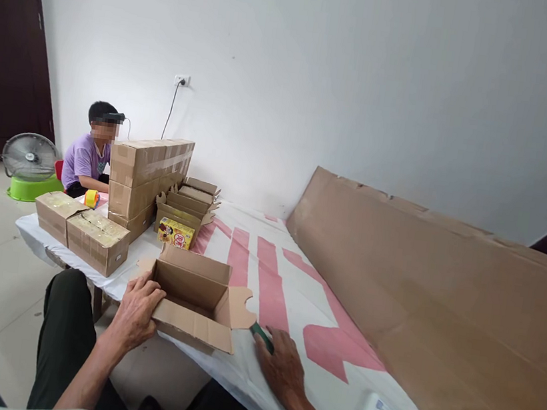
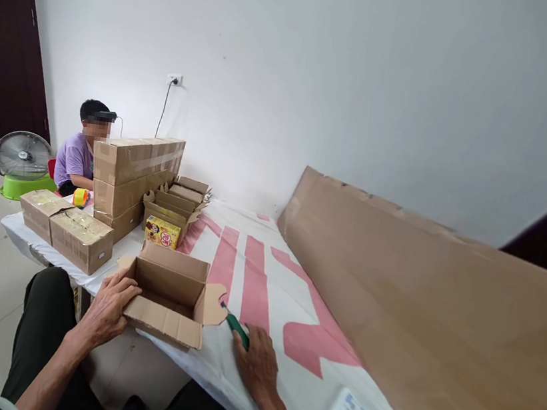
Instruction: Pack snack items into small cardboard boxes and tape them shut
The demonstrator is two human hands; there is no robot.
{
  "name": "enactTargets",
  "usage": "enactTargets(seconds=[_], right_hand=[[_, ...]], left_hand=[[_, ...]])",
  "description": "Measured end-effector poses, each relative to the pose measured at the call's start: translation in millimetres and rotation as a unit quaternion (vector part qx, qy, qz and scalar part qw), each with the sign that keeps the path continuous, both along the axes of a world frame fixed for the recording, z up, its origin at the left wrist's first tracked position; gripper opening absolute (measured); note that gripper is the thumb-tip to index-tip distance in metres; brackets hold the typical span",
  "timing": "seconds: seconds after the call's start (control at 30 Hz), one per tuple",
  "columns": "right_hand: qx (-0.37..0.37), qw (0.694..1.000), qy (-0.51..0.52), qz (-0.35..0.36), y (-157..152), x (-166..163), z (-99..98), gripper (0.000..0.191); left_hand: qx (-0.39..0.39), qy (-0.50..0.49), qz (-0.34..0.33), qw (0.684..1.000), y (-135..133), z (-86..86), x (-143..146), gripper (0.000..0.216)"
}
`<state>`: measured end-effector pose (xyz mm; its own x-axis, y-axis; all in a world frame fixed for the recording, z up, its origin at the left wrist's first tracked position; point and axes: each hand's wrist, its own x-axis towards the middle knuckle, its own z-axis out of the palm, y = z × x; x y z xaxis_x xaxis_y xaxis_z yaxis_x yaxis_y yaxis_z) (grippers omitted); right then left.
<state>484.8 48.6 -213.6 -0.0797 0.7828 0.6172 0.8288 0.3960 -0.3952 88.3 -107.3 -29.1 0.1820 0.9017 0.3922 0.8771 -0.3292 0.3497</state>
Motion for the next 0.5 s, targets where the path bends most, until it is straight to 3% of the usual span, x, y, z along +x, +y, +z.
enactTargets(seconds=[0.23, 0.4, 0.5], right_hand=[[0.021, 1.0, 0.017, 0.001, 9, 1, 11.2, 0.078], [0.001, 0.998, 0.062, 0.018, 5, -8, 24.1, 0.067], [-0.047, 0.991, 0.115, 0.055, -9, -22, 37.9, 0.056]], left_hand=[[0.0, 0.011, 0.019, 1.0, 2, -1.3, 4, 0.065], [0.0, 0.02, 0.031, 0.999, 6, -5.5, 2, 0.058], [0.003, 0.016, 0.042, 0.999, 8, -7.2, -5, 0.059]])
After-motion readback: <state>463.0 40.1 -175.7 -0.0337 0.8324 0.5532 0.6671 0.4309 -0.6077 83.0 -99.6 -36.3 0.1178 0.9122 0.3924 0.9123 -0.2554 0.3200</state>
